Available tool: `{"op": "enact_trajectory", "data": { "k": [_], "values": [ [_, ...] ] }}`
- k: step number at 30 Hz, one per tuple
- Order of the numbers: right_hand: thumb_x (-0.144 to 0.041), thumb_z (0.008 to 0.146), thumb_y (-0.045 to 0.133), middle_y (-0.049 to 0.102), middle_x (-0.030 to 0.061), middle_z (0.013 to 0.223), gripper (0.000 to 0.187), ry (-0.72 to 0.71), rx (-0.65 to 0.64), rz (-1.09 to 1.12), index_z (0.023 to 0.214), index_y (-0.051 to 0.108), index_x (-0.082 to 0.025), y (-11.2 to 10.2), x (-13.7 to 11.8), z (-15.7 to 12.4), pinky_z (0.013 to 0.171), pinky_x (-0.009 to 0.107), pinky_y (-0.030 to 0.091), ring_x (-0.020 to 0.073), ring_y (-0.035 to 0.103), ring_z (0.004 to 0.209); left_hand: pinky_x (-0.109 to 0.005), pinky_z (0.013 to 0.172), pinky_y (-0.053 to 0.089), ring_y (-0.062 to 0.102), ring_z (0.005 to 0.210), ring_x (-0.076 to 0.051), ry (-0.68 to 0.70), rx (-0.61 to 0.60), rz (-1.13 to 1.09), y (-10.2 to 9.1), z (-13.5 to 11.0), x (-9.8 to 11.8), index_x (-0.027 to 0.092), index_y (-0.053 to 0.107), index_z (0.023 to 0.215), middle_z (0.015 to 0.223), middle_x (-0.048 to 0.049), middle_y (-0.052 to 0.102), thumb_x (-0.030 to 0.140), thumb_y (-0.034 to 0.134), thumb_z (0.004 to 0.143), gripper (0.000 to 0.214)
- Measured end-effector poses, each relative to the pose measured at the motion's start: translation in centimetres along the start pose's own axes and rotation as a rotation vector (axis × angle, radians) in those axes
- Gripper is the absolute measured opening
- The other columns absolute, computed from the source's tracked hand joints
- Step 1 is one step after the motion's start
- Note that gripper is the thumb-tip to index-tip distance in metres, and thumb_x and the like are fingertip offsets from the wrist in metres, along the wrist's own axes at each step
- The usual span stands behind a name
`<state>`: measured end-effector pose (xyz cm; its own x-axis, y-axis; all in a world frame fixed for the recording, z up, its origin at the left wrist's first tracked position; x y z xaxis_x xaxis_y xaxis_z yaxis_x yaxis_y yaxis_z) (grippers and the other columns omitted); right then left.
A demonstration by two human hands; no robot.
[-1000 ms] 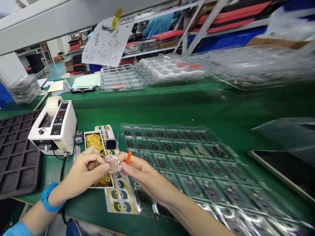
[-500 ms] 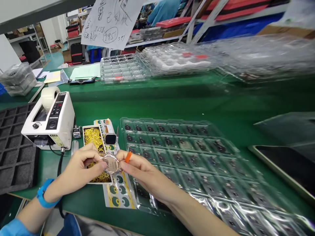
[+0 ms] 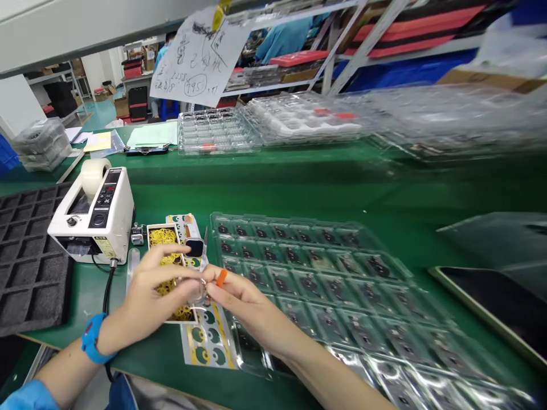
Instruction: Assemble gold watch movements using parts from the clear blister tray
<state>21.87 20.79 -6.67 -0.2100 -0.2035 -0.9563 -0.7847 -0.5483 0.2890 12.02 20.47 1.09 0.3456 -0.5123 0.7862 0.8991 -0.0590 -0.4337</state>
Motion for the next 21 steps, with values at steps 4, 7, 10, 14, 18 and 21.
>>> {"op": "enact_trajectory", "data": {
  "k": [4, 7, 10, 14, 18, 21],
  "values": [
    [-0.057, 0.073, 0.073, 0.055, -0.0003, 0.073, 0.04, 0.052, -0.014, 0.243, 0.081, 0.057, -0.021, 1.4, 1.1, 0.1, 0.072, 0.03, 0.044, 0.0148, 0.054, 0.07, -0.043, 0.097, 0.043, 0.059, 0.111, -0.027, -0.072, -0.165, -0.306, 3.0, -0.4, -1.1, 0.02, 0.071, 0.093, 0.119, -0.0117, 0.063, 0.028, 0.071, 0.079, 0.016],
    [-0.055, 0.07, 0.076, 0.059, 0.0022, 0.076, 0.041, 0.031, -0.009, 0.335, 0.086, 0.061, -0.021, 2.2, 1.5, 0.3, 0.071, 0.029, 0.045, 0.0153, 0.055, 0.071, -0.042, 0.099, 0.044, 0.059, 0.114, -0.027, -0.101, -0.225, -0.418, 3.4, -0.6, -1.5, 0.021, 0.066, 0.111, 0.122, -0.0108, 0.064, 0.035, 0.075, 0.075, 0.04],
    [-0.064, 0.08, 0.059, 0.06, 0.0056, 0.086, 0.045, -0.061, 0.07, 0.021, 0.091, 0.059, -0.02, -0.1, 0.2, 0.9, 0.066, 0.029, 0.045, 0.0146, 0.054, 0.069, -0.041, 0.107, 0.039, 0.052, 0.125, -0.026, -0.138, -0.254, -0.223, 2.3, -1.6, -2.1, 0.023, 0.055, 0.13, 0.135, -0.0108, 0.056, 0.034, 0.063, 0.086, 0.046],
    [-0.059, 0.095, 0.032, 0.06, 0.0069, 0.087, 0.049, -0.065, 0.26, -0.703, 0.096, 0.057, -0.017, -8.7, -4.2, 3.1, 0.068, 0.032, 0.048, 0.0173, 0.057, 0.074, -0.039, 0.103, 0.044, 0.058, 0.118, -0.024, -0.195, -0.192, 0.14, -2.0, -5.1, -3.6, 0.023, 0.069, 0.11, 0.127, -0.0099, 0.063, 0.031, 0.047, 0.095, 0.028],
    [-0.041, 0.095, 0.052, 0.062, 0.0052, 0.095, 0.029, 0.078, 0.427, -1.103, 0.1, 0.06, -0.014, -18.3, -8.1, 6.4, 0.077, 0.036, 0.051, 0.0175, 0.06, 0.084, -0.032, 0.092, 0.054, 0.067, 0.105, -0.024, -0.272, 0.032, 0.303, -8.2, -10.7, -5.4, 0.024, 0.073, 0.096, 0.113, -0.0083, 0.071, 0.036, 0.049, 0.093, 0.027],
    [-0.035, 0.093, 0.057, 0.059, 0.0093, 0.116, 0.03, 0.173, 0.565, -1.341, 0.115, 0.058, -0.014, -22.9, -9.2, 8.0, 0.085, 0.041, 0.052, 0.0207, 0.06, 0.099, -0.027, 0.085, 0.058, 0.069, 0.103, -0.024, -0.348, 0.21, 0.356, -12.2, -15.1, -6.7, 0.027, 0.074, 0.094, 0.108, -0.0042, 0.073, 0.043, 0.051, 0.09, 0.028]
  ]
}}
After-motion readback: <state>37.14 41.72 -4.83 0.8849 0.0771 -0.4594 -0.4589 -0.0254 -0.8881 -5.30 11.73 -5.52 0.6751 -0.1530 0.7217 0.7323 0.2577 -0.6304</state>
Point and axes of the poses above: each hand's wrist, its own z-axis towards the middle knuckle, its own y-axis out of the palm, x = y × z, the point moved 10 cm from there along z, towards the middle knuckle
